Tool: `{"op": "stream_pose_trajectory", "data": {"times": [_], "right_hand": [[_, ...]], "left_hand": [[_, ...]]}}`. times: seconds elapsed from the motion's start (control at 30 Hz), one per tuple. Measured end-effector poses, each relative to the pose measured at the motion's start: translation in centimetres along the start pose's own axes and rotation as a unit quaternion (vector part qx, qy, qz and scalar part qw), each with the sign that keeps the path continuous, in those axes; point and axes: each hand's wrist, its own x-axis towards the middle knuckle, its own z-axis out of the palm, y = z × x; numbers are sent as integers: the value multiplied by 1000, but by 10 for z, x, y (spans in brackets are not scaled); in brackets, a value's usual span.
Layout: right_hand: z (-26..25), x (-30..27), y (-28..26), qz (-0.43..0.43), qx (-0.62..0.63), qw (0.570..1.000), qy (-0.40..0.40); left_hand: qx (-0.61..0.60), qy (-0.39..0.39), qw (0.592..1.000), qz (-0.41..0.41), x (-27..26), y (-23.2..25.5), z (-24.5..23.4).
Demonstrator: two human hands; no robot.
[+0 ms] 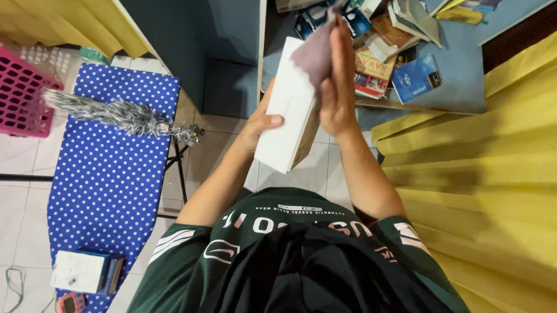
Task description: The person wipes various product boxes for a motherboard, smartphone, and charging cable using a small cloth.
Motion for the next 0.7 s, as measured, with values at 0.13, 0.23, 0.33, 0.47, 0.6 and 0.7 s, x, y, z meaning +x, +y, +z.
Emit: {"op": "stream_pose_trajectory", "data": {"times": [0.13, 0.23, 0.33, 0.47, 0.6, 0.7], "right_hand": [[11, -12, 9, 90, 134, 987, 14], [29, -38, -1, 122, 145, 982, -28], [45, -68, -14, 121, 147, 980, -56], [47, -72, 2, 139, 251, 954, -82], [35, -42, 40, 209, 364, 907, 32], [17, -12, 59, 319, 495, 805, 72]], "left_hand": [[27, 33, 999, -3, 14, 7, 9], [46, 62, 995, 61, 30, 9, 3], [24, 104, 991, 86, 43, 20, -9], [109, 102, 984, 95, 51, 28, -11], [450, 18, 876, 175, 58, 35, -4], [542, 13, 824, 167, 57, 43, 3]]}}
